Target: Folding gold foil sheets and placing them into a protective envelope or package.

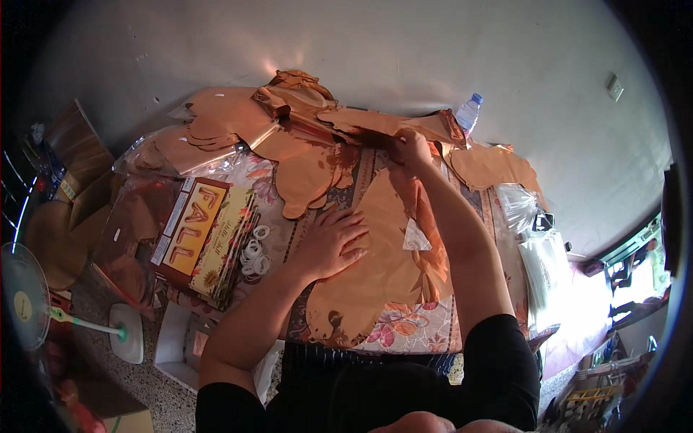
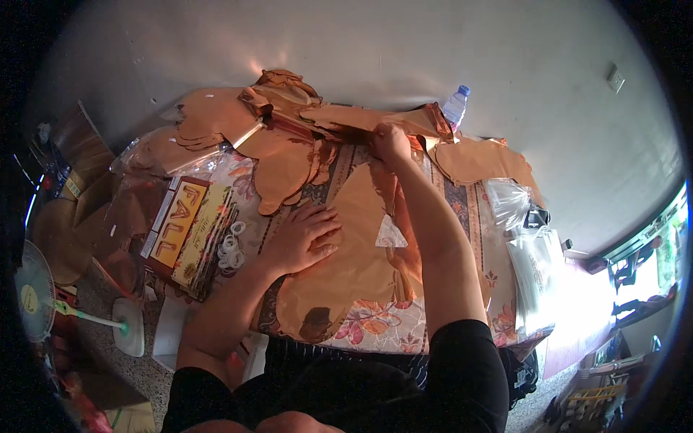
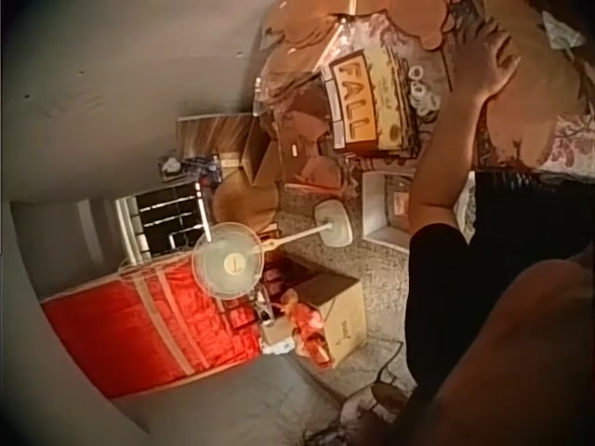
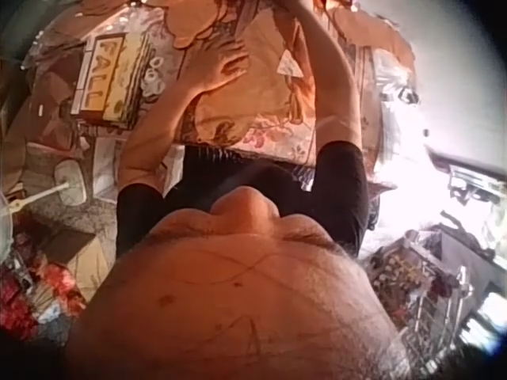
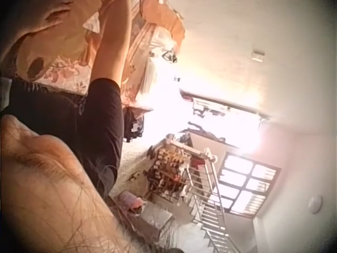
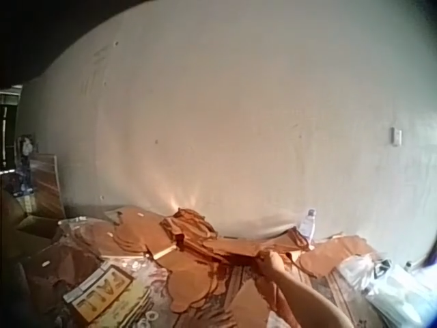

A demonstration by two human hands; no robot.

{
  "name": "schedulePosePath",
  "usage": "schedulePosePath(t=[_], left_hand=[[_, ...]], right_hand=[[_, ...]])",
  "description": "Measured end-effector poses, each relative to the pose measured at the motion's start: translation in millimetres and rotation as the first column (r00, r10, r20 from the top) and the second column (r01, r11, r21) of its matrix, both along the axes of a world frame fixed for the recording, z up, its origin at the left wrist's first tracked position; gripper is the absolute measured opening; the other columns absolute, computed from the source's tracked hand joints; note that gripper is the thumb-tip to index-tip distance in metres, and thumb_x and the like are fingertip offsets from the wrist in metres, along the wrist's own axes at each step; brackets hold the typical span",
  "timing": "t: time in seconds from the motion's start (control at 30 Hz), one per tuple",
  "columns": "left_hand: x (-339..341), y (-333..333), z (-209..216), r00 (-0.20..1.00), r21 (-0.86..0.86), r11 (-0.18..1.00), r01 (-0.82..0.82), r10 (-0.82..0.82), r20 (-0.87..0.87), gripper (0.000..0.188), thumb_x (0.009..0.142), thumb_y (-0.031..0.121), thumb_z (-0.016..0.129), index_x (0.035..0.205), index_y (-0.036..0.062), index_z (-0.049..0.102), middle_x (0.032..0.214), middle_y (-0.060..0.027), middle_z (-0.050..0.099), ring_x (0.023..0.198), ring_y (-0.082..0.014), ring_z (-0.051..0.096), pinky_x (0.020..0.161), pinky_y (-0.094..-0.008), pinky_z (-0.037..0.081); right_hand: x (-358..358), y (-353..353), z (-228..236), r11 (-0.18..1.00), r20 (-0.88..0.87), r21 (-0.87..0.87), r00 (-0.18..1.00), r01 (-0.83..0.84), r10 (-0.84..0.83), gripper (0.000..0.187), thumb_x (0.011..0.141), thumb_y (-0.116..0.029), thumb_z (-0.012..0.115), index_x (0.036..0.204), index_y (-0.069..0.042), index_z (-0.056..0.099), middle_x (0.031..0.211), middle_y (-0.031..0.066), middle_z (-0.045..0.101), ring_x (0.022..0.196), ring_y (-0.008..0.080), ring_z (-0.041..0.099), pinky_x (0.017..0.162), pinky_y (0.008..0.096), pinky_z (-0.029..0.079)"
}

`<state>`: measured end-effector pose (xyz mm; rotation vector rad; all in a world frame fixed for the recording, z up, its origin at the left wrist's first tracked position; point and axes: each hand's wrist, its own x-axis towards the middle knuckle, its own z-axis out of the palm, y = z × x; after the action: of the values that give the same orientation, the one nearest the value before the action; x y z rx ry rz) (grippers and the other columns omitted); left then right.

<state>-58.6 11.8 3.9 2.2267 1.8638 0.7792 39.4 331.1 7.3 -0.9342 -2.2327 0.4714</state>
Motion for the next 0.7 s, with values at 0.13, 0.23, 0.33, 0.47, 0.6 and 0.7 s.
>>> schedulePosePath(t=[0.13,0.23,0.33,0.47,0.6,0.7], left_hand=[[1,5,-3,1.0,0.036,0.999,0.031,-0.031,0.003,0.047,0.088,0.037,0.064,0.127,0.0112,0.06,0.142,-0.005,0.048,0.136,-0.0247,0.037,0.114,-0.0442,0.026],[3,5,-1,0.999,0.037,0.999,0.016,-0.015,-0.033,0.047,0.087,0.038,0.065,0.126,0.0114,0.061,0.142,-0.0061,0.049,0.136,-0.0255,0.038,0.113,-0.0447,0.027],[-2,6,-9,1.0,0.08,0.997,0.018,-0.016,-0.024,0.047,0.085,0.037,0.067,0.125,0.0117,0.062,0.14,-0.0077,0.051,0.135,-0.0268,0.041,0.114,-0.0451,0.028],[0,4,-6,1.0,0.107,0.994,0.022,-0.021,-0.012,0.047,0.083,0.029,0.07,0.126,0.0108,0.061,0.139,-0.009,0.053,0.133,-0.0291,0.043,0.113,-0.0459,0.03],[-1,6,-2,0.999,0.072,0.997,0.034,-0.036,0.031,0.05,0.08,0.032,0.071,0.124,0.0096,0.062,0.134,-0.0101,0.056,0.131,-0.0293,0.045,0.114,-0.0447,0.03],[-11,5,-19,0.989,0.194,0.979,0.064,-0.036,-0.14,0.042,0.081,0.024,0.07,0.12,0.0097,0.063,0.133,-0.009,0.057,0.131,-0.0269,0.047,0.113,-0.044,0.031]], right_hand=[[19,11,16,0.988,-0.093,0.149,0.994,-0.05,0.064,0.019,0.082,-0.023,0.064,0.092,-0.007,0.069,0.096,0.0144,0.068,0.088,0.0355,0.065,0.076,0.0428,0.052],[40,-1,31,0.947,-0.165,0.236,0.952,-0.217,0.259,0.018,0.082,-0.018,0.068,0.095,-0.007,0.069,0.097,0.0132,0.069,0.086,0.0339,0.066,0.074,0.0413,0.053],[67,-40,39,0.939,-0.142,0.222,0.944,-0.264,0.299,0.018,0.082,-0.016,0.07,0.097,-0.006,0.069,0.1,0.0115,0.069,0.09,0.0311,0.067,0.076,0.0394,0.053],[120,-105,36,0.855,0.007,0.274,0.89,-0.44,0.456,0.02,0.08,-0.012,0.07,0.1,-0.008,0.07,0.109,0.0108,0.069,0.098,0.0277,0.068,0.097,0.0391,0.05],[173,-140,9,0.719,0.179,0.178,0.74,-0.672,0.648,0.019,0.082,-0.012,0.068,0.1,-0.011,0.071,0.116,0.0102,0.067,0.118,0.0308,0.059,0.107,0.0514,0.039],[199,-169,5,0.688,0.101,-0.071,0.681,-0.722,0.725,0.018,0.082,-0.016,0.069,0.1,-0.012,0.072,0.124,0.0087,0.063,0.129,0.0337,0.049,0.108,0.0546,0.036]])
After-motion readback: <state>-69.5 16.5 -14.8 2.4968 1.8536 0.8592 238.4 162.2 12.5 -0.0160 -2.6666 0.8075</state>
